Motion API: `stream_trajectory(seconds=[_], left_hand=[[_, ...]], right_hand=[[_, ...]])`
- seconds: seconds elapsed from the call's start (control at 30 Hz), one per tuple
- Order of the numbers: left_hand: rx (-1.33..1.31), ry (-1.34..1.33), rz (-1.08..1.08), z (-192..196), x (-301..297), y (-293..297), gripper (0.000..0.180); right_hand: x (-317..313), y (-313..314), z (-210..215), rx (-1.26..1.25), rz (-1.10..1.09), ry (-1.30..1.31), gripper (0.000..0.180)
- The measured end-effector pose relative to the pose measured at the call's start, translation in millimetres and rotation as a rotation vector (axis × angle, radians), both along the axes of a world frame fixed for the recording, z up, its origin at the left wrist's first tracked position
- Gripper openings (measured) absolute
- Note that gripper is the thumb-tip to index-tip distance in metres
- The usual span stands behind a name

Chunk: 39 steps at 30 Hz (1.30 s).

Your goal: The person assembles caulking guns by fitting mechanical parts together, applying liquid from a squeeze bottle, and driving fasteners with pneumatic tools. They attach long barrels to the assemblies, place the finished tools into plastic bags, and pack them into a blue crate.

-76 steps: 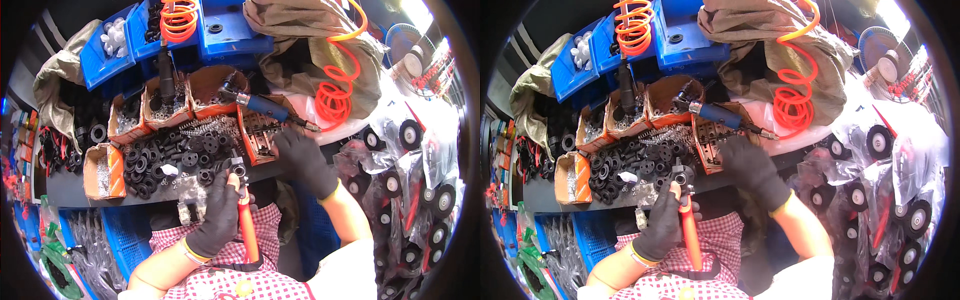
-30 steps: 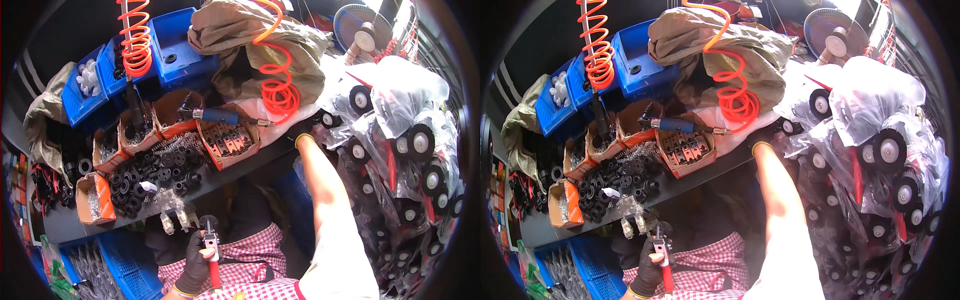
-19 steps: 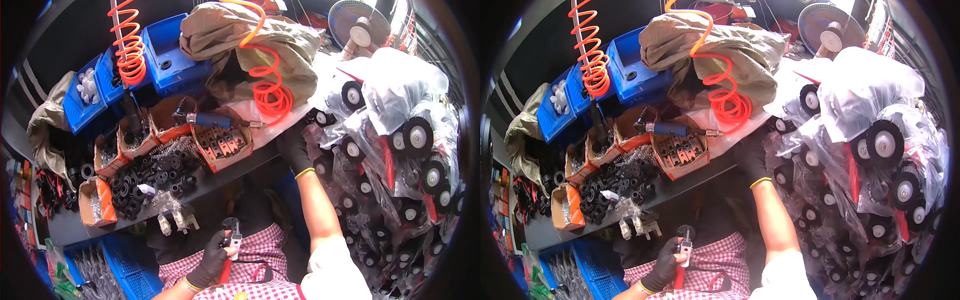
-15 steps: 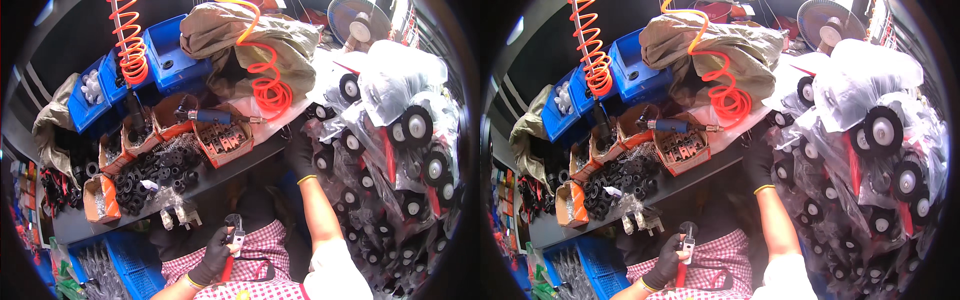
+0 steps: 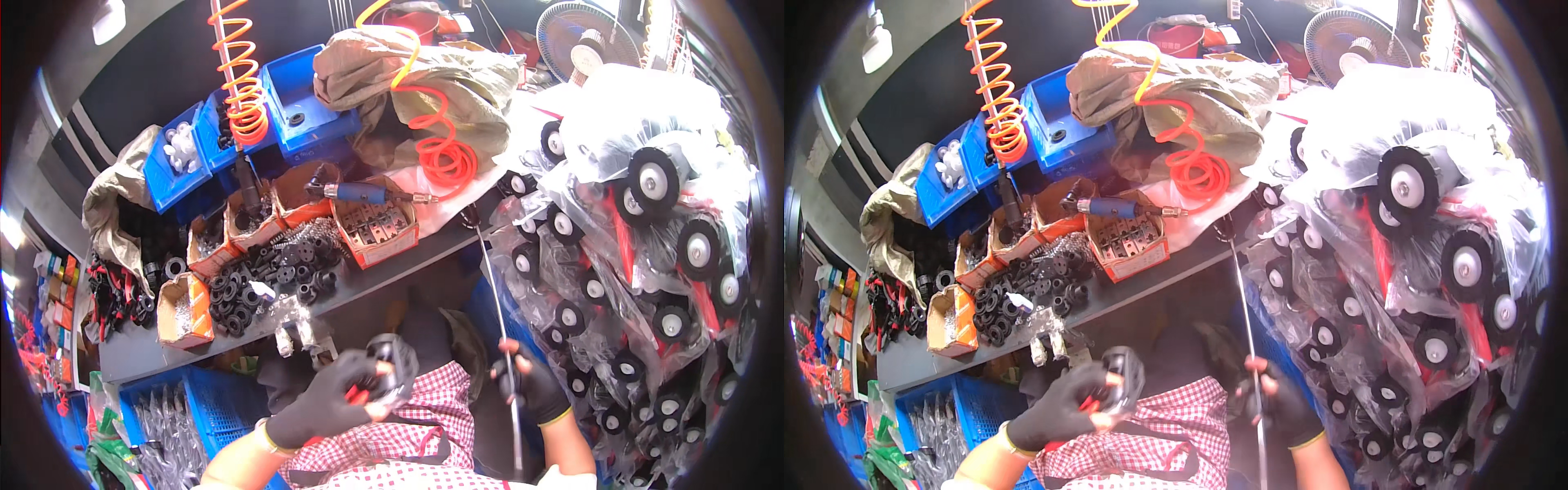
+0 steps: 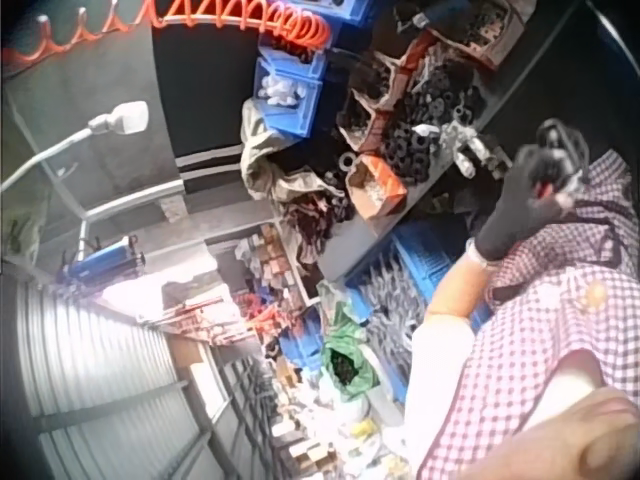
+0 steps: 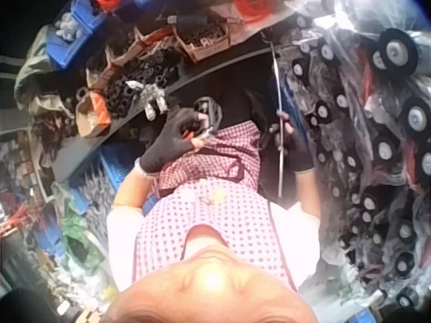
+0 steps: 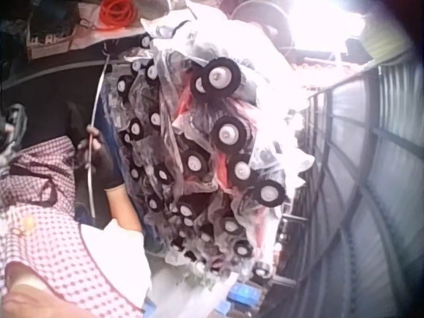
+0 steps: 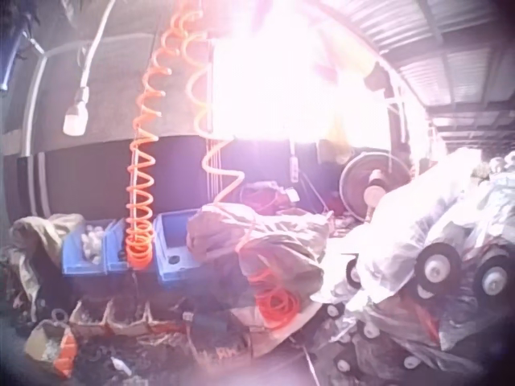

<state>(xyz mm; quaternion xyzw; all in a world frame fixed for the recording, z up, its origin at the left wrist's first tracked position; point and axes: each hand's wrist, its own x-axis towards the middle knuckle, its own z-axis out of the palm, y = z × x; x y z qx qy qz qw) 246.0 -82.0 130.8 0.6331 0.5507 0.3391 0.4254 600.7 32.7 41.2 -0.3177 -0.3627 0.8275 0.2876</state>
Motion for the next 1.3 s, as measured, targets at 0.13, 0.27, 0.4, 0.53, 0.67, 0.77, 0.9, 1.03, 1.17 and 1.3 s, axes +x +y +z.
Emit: stream_trajectory(seconds=[0.13, 0.27, 0.4, 0.53, 0.67, 0.77, 0.9, 1.03, 1.17, 1.3], left_hand=[[-0.072, -0.592, 0.358, 11.4, 19.1, 57.0, 0.036], [0.122, -0.494, 0.538, 11.9, -10.5, 79.0, 0.036], [0.274, -0.512, 0.698, 16.2, -41.9, 71.8, 0.034], [0.352, -0.543, 0.775, 28.7, -75.7, 58.9, 0.027], [0.458, -0.515, 0.814, 26.7, -120.3, 42.3, 0.026], [0.708, -0.005, 0.952, 34.5, -160.7, 31.7, 0.043], [0.842, 0.548, 0.858, 90.6, -213.5, 23.1, 0.051], [0.799, 0.573, 0.652, 103.9, -233.3, 32.6, 0.049], [0.725, 0.326, 0.729, 66.4, -257.2, 25.0, 0.043], [0.626, 0.246, 0.743, 56.9, -262.9, 32.4, 0.046]], right_hand=[[-35.4, -19.9, 1.0, 0.436, -0.118, -0.376, 0.063], [-67.3, -60.7, 15.2, 0.879, -0.015, -0.437, 0.065], [-97.3, -53.9, 23.2, 1.084, 0.066, -0.339, 0.068], [-125.2, -51.8, 32.5, 1.301, 0.21, -0.371, 0.066], [-163.1, -37.1, 52.7, 1.514, 0.185, -0.383, 0.063], [-181.1, -25.7, 71.7, 1.283, 0.378, -0.423, 0.054], [-257.7, -9.3, 68.9, 0.97, 0.506, -0.171, 0.048], [-344.7, 7.1, 59.7, 1.019, 0.715, -0.019, 0.033], [-444.6, 134.6, 72.4, 1.505, 0.454, -0.064, 0.02], [-538.0, 244.7, 84.7, 1.933, 0.587, -1.107, 0.016]])
